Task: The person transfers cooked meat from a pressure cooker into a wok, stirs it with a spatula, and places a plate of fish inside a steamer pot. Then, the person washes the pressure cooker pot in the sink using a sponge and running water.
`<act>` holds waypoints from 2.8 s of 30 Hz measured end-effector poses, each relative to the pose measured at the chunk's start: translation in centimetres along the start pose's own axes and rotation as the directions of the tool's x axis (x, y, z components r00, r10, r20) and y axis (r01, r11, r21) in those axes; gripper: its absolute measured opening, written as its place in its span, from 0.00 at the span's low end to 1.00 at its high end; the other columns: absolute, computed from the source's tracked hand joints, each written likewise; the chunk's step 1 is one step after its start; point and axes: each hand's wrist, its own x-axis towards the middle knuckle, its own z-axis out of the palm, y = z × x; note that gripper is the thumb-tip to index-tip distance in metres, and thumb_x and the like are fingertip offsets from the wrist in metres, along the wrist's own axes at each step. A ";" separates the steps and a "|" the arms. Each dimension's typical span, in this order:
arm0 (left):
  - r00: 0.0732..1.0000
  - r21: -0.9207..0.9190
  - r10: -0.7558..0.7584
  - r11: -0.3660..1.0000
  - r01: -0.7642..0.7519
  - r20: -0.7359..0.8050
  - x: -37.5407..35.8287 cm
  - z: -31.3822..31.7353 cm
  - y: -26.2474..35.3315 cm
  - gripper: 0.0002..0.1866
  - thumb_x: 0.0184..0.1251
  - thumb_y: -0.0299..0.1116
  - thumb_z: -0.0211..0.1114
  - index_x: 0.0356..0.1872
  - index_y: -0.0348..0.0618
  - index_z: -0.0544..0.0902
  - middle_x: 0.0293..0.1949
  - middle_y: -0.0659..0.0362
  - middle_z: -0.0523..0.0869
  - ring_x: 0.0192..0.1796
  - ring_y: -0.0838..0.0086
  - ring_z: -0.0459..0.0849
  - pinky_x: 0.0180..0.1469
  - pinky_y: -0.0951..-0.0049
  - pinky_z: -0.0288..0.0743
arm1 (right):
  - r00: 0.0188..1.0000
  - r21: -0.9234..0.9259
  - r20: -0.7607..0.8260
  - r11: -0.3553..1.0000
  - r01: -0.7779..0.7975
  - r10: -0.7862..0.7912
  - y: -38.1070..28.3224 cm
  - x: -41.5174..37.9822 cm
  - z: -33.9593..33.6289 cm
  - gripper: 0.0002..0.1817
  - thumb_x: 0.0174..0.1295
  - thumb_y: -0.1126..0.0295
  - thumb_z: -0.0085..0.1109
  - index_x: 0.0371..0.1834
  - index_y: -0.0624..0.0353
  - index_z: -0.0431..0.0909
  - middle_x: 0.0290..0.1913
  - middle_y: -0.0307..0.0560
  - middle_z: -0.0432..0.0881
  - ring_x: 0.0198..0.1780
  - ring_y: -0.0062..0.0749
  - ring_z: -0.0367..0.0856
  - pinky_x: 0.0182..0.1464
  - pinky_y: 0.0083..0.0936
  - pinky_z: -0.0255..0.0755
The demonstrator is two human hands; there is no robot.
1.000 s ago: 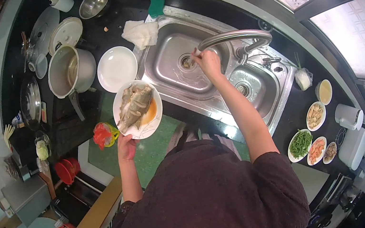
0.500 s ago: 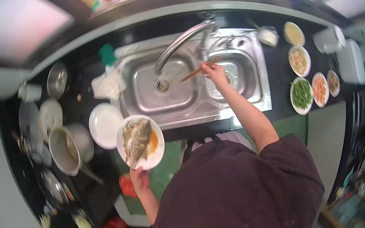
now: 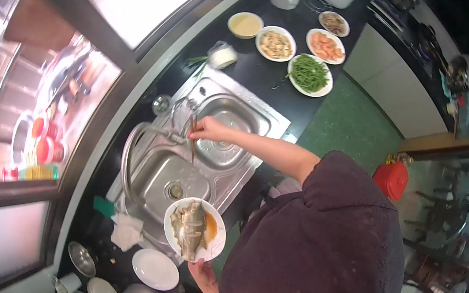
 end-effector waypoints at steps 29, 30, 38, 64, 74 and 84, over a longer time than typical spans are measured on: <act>0.692 0.314 -0.392 0.917 0.244 0.607 14.5 69.4 -27.5 0.26 0.60 0.26 0.55 0.62 0.32 0.65 0.58 0.48 0.76 0.56 0.60 0.79 0.51 0.65 0.77 | 0.393 0.630 -0.773 0.680 0.375 0.499 8.5 -46.7 -55.1 0.17 0.66 0.61 0.57 0.48 0.64 0.80 0.40 0.46 0.84 0.39 0.25 0.84 0.40 0.19 0.80; 0.682 0.361 -0.425 0.900 0.245 0.596 15.4 71.3 -29.1 0.24 0.61 0.26 0.54 0.60 0.32 0.67 0.56 0.48 0.78 0.53 0.61 0.81 0.48 0.66 0.78 | 0.349 0.592 -0.805 0.689 0.417 0.480 9.1 -48.1 -57.4 0.17 0.66 0.62 0.56 0.48 0.64 0.79 0.40 0.45 0.84 0.39 0.26 0.84 0.40 0.18 0.80; 0.545 0.553 -0.621 0.774 0.309 0.564 24.9 89.2 -48.1 0.21 0.65 0.23 0.54 0.60 0.35 0.68 0.57 0.51 0.77 0.53 0.61 0.80 0.53 0.64 0.77 | -0.062 0.307 -0.934 0.878 0.368 0.352 8.6 -54.9 -75.8 0.13 0.67 0.67 0.56 0.48 0.64 0.80 0.44 0.44 0.83 0.43 0.24 0.83 0.42 0.17 0.78; 0.744 0.592 -0.559 0.757 0.277 0.367 39.5 112.6 -70.2 0.17 0.66 0.24 0.57 0.54 0.27 0.73 0.51 0.46 0.81 0.49 0.59 0.84 0.54 0.63 0.81 | 0.421 -0.584 -0.752 0.809 -0.065 -0.508 8.4 -43.5 -110.8 0.15 0.57 0.80 0.61 0.48 0.53 0.82 0.41 0.43 0.78 0.39 0.33 0.80 0.41 0.19 0.74; 0.941 0.536 -0.318 0.818 0.211 0.115 34.1 111.0 -69.4 0.21 0.67 0.28 0.59 0.60 0.34 0.71 0.48 0.53 0.81 0.43 0.69 0.85 0.42 0.70 0.82 | 0.919 -0.955 -0.276 -0.031 -0.296 -0.281 17.5 -25.2 -122.2 0.08 0.57 0.69 0.54 0.36 0.55 0.82 0.43 0.46 0.75 0.43 0.37 0.79 0.37 0.29 0.80; 0.731 0.901 0.527 -0.275 -0.335 0.433 37.7 104.3 -50.5 0.22 0.52 0.29 0.67 0.51 0.41 0.79 0.47 0.53 0.80 0.52 0.57 0.77 0.58 0.64 0.70 | 0.912 -0.885 -0.370 -0.230 -0.404 -0.178 23.4 -18.6 -124.5 0.09 0.56 0.68 0.55 0.28 0.56 0.85 0.39 0.45 0.76 0.43 0.36 0.79 0.37 0.28 0.79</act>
